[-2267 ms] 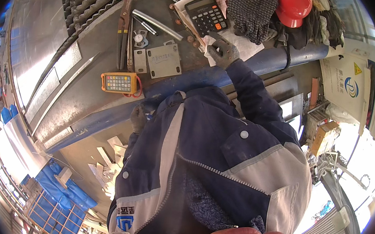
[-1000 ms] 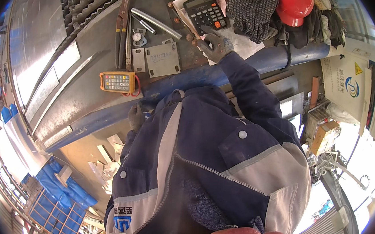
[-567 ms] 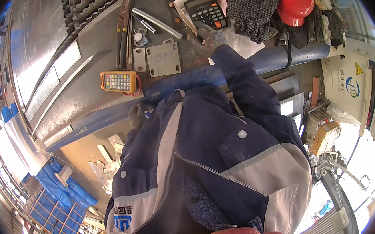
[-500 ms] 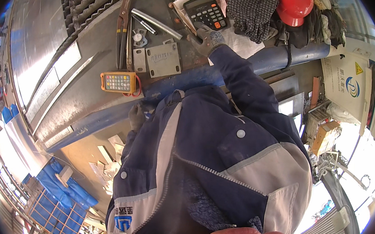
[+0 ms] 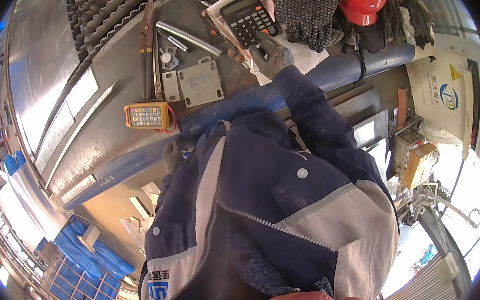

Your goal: The person organizes papers and small items on a cluttered desk, then uses a handheld controller and a tape measure on a metal sheet. They also use a calculator and write on paper while handling various tools and documents.

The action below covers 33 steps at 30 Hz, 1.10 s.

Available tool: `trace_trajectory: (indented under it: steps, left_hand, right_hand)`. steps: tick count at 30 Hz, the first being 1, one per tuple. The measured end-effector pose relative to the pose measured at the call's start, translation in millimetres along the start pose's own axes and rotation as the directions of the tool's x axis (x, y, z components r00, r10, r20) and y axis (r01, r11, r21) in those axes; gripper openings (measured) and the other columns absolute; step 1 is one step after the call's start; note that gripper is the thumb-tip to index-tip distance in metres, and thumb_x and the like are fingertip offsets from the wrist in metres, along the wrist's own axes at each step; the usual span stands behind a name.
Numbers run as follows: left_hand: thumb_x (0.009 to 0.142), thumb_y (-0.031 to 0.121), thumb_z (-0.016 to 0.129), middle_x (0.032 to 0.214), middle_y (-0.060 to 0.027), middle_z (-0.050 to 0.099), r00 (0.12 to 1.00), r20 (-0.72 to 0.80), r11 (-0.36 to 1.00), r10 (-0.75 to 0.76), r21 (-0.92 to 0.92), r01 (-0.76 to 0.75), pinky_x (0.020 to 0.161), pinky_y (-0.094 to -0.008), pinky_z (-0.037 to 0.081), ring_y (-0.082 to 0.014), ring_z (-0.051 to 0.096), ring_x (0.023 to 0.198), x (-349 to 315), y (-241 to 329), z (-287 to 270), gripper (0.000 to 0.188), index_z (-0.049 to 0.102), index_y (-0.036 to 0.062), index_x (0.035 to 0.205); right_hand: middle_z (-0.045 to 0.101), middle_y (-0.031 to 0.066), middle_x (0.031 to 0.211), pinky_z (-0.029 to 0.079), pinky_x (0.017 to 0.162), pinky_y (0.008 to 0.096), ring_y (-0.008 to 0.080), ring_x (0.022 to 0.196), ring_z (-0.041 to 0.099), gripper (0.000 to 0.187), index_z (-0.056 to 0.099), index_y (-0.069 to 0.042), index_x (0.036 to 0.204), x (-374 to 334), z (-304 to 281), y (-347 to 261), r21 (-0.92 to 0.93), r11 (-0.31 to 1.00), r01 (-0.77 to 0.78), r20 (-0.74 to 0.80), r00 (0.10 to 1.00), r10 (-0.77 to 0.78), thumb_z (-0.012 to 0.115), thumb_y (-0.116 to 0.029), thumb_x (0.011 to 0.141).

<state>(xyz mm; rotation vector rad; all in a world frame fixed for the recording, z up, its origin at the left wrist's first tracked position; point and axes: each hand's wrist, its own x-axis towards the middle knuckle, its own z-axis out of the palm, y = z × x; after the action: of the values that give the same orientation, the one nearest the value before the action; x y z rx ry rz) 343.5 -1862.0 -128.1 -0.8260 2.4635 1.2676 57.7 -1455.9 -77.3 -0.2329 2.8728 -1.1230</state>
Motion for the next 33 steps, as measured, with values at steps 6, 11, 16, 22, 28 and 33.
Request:
trace_trajectory:
  steps: [6,11,16,22,28,33]
  left_hand:
    - [0.107,0.027,0.053,0.085,-0.0133,0.075,0.999,-0.037,0.994,-0.036,-0.101,0.032,0.07,-0.0354,0.054,-0.0194,0.07,0.076,-2,-5,4,0.035,0.071,-0.0033,0.105]
    - [0.107,0.022,0.051,0.086,-0.0141,0.075,0.999,-0.029,0.995,-0.039,-0.098,0.036,0.07,-0.0359,0.053,-0.0199,0.071,0.077,7,-25,5,0.033,0.071,-0.0036,0.103]
    - [0.107,0.02,0.051,0.088,-0.0147,0.076,1.0,-0.023,0.997,-0.014,-0.073,0.012,0.071,-0.0358,0.053,-0.0198,0.071,0.079,2,-21,4,0.031,0.07,-0.0037,0.103]
    - [0.107,0.019,0.051,0.09,-0.0127,0.075,0.997,0.029,0.984,-0.067,-0.164,0.07,0.073,-0.0334,0.053,-0.0187,0.07,0.081,-6,9,0,0.03,0.07,-0.0036,0.104]
    - [0.107,0.02,0.051,0.086,-0.0116,0.075,0.998,-0.009,0.995,-0.058,-0.079,0.057,0.07,-0.0318,0.053,-0.0173,0.07,0.078,-9,27,0,0.03,0.07,-0.0035,0.102]
    - [0.107,0.019,0.051,0.081,-0.0104,0.074,0.995,-0.007,0.993,-0.1,-0.062,0.1,0.068,-0.032,0.053,-0.0161,0.069,0.074,-8,25,0,0.03,0.07,-0.0035,0.099]
  right_hand:
    - [0.071,0.0163,0.109,0.055,0.087,0.0479,0.0393,0.102,0.068,0.027,0.071,-0.01,0.105,-9,-18,15,0.057,0.996,0.064,-0.179,0.982,-0.053,0.07,-0.034,0.091]
    - [0.071,0.017,0.113,0.055,0.089,0.0474,0.0403,0.101,0.068,0.026,0.071,-0.009,0.105,-5,-22,18,-0.038,0.998,-0.056,0.018,0.998,0.057,0.071,-0.032,0.092]
    - [0.069,0.0207,0.128,0.058,0.079,0.0457,0.0381,0.097,0.072,0.031,0.07,-0.003,0.096,-28,-14,2,0.128,0.991,0.03,-0.083,0.996,-0.019,0.071,-0.034,0.093]
    - [0.065,0.0235,0.134,0.06,0.078,0.0411,0.0356,0.1,0.073,0.032,0.07,0.0,0.095,-42,-2,-7,0.195,0.98,-0.036,-0.01,0.999,0.038,0.072,-0.032,0.093]
    - [0.06,0.0223,0.142,0.057,0.093,0.0422,0.0382,0.113,0.069,0.033,0.072,-0.001,0.101,-46,8,0,0.161,0.987,0.003,0.108,0.994,-0.02,0.07,-0.033,0.094]
    - [0.069,0.0197,0.127,0.056,0.09,0.0455,0.0387,0.109,0.069,0.028,0.07,0.001,0.102,-50,17,-5,0.049,0.981,0.185,0.071,0.979,-0.189,0.069,-0.026,0.094]
